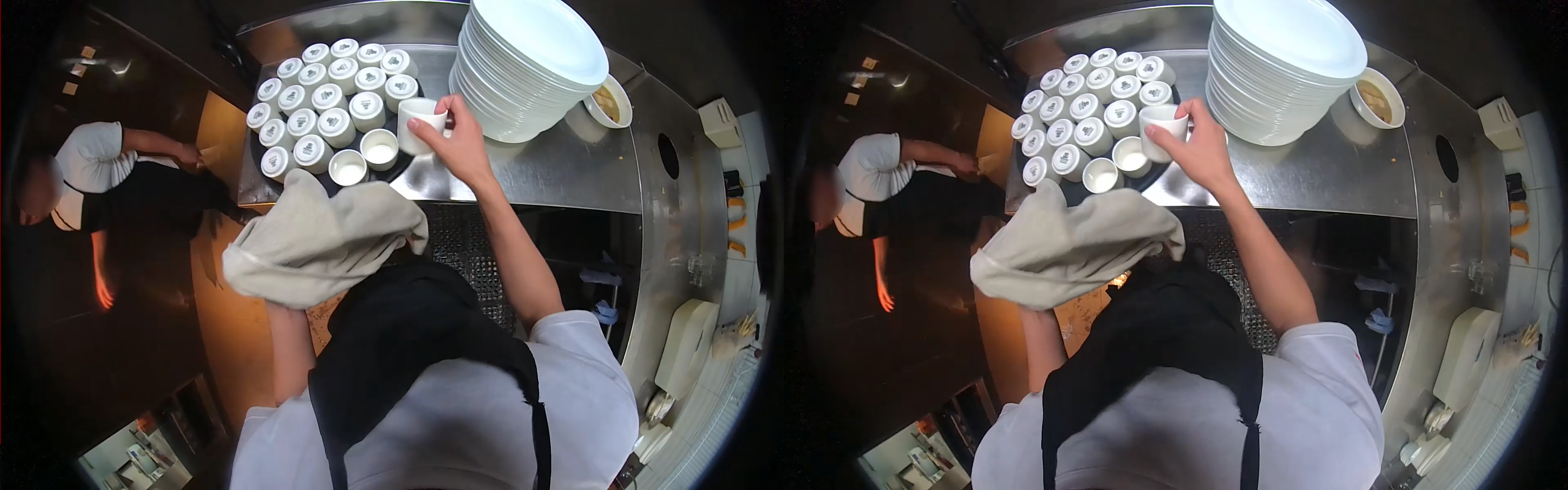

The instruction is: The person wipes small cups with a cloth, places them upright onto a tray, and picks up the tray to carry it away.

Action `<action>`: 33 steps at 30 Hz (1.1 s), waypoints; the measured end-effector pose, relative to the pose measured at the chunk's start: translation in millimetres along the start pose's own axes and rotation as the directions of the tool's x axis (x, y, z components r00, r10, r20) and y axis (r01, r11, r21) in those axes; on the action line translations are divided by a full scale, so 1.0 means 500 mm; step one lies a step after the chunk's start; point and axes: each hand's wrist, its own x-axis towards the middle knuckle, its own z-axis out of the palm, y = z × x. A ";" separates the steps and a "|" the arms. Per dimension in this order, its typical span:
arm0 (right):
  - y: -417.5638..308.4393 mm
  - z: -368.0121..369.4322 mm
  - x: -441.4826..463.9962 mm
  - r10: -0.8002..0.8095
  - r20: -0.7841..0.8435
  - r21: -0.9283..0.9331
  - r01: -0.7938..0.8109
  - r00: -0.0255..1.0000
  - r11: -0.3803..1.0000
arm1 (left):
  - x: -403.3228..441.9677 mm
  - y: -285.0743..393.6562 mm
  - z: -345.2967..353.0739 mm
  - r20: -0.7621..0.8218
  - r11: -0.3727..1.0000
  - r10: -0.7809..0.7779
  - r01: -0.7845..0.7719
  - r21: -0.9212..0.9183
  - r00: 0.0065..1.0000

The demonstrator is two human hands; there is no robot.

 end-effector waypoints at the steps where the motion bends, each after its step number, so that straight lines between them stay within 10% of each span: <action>1: 0.010 0.018 0.018 -0.049 -0.043 -0.159 0.041 0.998 0.986 | -0.002 0.001 -0.008 0.004 1.000 -0.002 0.002 -0.025 1.000; 5: 0.076 0.089 0.069 -0.142 -0.070 -0.450 0.096 0.987 0.888 | -0.004 -0.023 -0.059 -0.027 0.993 -0.077 0.074 -0.087 0.997; 13: 0.096 0.111 0.093 -0.064 0.010 -0.417 0.062 0.998 0.907 | -0.044 -0.060 -0.181 -0.056 0.965 -0.214 0.202 -0.169 0.975; 18: 0.098 0.114 0.262 -0.382 0.008 -0.506 0.334 0.924 0.796 | -0.039 -0.039 -0.206 -0.042 0.967 -0.220 0.212 -0.139 0.975; 24: 0.161 0.156 0.424 0.249 0.294 -0.721 0.043 0.923 0.692 | 0.004 -0.003 -0.126 -0.053 0.946 -0.184 0.192 0.262 0.981; 28: 0.102 0.143 0.410 0.307 0.323 -0.764 0.055 0.895 0.643 | 0.053 0.040 -0.048 0.109 0.361 -0.296 0.006 0.933 0.949; 33: 0.087 0.109 0.390 0.104 0.175 -0.692 0.047 0.979 0.721 | 0.064 0.057 -0.024 0.195 -0.232 -0.357 -0.289 0.929 0.914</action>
